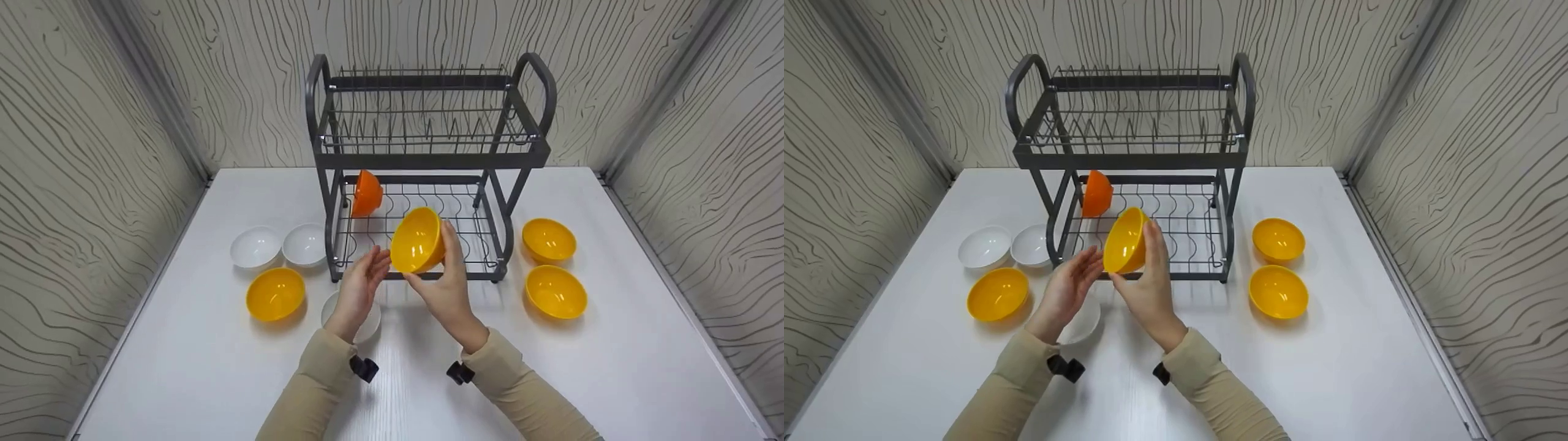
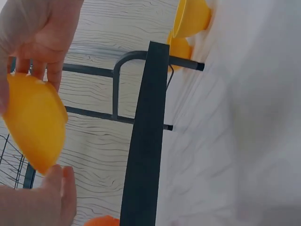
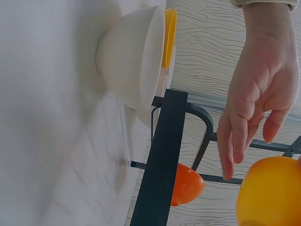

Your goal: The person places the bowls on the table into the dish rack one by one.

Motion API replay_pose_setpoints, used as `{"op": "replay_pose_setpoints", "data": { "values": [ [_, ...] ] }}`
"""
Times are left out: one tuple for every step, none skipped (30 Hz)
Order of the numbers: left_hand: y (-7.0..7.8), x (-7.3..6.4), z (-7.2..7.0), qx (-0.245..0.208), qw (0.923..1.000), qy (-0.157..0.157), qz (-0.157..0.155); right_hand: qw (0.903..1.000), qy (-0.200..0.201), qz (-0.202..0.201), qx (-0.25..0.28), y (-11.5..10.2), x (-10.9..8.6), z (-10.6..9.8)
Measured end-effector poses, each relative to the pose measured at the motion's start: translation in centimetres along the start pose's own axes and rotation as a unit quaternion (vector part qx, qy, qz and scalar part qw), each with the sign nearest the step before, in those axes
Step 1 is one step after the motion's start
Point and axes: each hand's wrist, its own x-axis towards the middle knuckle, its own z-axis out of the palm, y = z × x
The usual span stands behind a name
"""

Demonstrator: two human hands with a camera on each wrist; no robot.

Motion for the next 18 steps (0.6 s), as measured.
{"op": "replay_pose_setpoints", "data": {
  "values": [
    [0.3, 0.2, -0.3, 0.022, 0.9994, 0.024, 0.015, 1.0, 0.0, -0.001, -0.003, 0.1, 0.3, 0.0],
    [0.5, 0.4, -0.6, 0.045, 0.9972, 0.05, 0.033, 1.0, -0.002, 0.0, -0.004, 0.2, 0.5, 0.1],
    [0.8, 0.5, -0.9, 0.068, 0.9934, 0.078, 0.05, 1.0, -0.003, 0.001, -0.006, 0.4, 0.8, 0.1],
    [1.0, 0.7, -1.2, 0.092, 0.9878, 0.107, 0.066, 0.9999, -0.004, 0.004, -0.01, 0.5, 1.1, 0.1],
    [1.2, 0.8, -1.6, 0.113, 0.9814, 0.136, 0.075, 0.9999, -0.005, 0.005, -0.014, 0.6, 1.3, 0.1],
    [1.4, 1.0, -1.9, 0.127, 0.9751, 0.161, 0.084, 0.9998, -0.006, 0.006, -0.018, 0.7, 1.6, 0.1],
    [1.6, 1.1, -2.2, 0.133, 0.97, 0.182, 0.092, 0.9997, -0.007, 0.007, -0.02, 0.8, 1.9, 0.2],
    [1.8, 1.3, -2.5, 0.14, 0.9656, 0.198, 0.095, 0.9997, -0.009, 0.005, -0.024, 1.0, 2.2, 0.2],
    [2.0, 1.4, -2.8, 0.146, 0.9622, 0.21, 0.095, 0.9995, -0.01, 0.003, -0.029, 1.1, 2.6, 0.2],
    [2.1, 1.5, -3.1, 0.151, 0.9591, 0.22, 0.094, 0.9994, -0.013, 0.001, -0.033, 1.2, 2.9, 0.2],
    [2.3, 1.7, -3.3, 0.157, 0.9569, 0.227, 0.091, 0.9993, -0.015, -0.002, -0.034, 1.3, 3.2, 0.3],
    [2.4, 1.8, -3.6, 0.166, 0.9545, 0.232, 0.088, 0.9992, -0.019, -0.004, -0.036, 1.3, 3.5, 0.3],
    [2.6, 2.0, -3.8, 0.174, 0.9529, 0.233, 0.084, 0.9991, -0.021, -0.006, -0.036, 1.4, 3.8, 0.3],
    [2.7, 2.2, -4.0, 0.183, 0.9517, 0.232, 0.084, 0.999, -0.023, -0.008, -0.038, 1.5, 4.1, 0.4],
    [2.8, 2.4, -4.1, 0.19, 0.9509, 0.229, 0.083, 0.9988, -0.024, -0.01, -0.042, 1.5, 4.4, 0.4],
    [2.8, 2.7, -4.3, 0.198, 0.9505, 0.225, 0.083, 0.9986, -0.026, -0.012, -0.044, 1.6, 4.7, 0.5],
    [2.9, 3.0, -4.4, 0.206, 0.9507, 0.217, 0.083, 0.9982, -0.029, -0.014, -0.05, 1.6, 4.9, 0.5],
    [2.9, 3.3, -4.5, 0.21, 0.9514, 0.209, 0.082, 0.9977, -0.033, -0.016, -0.057, 1.7, 5.2, 0.6]
  ]
}}
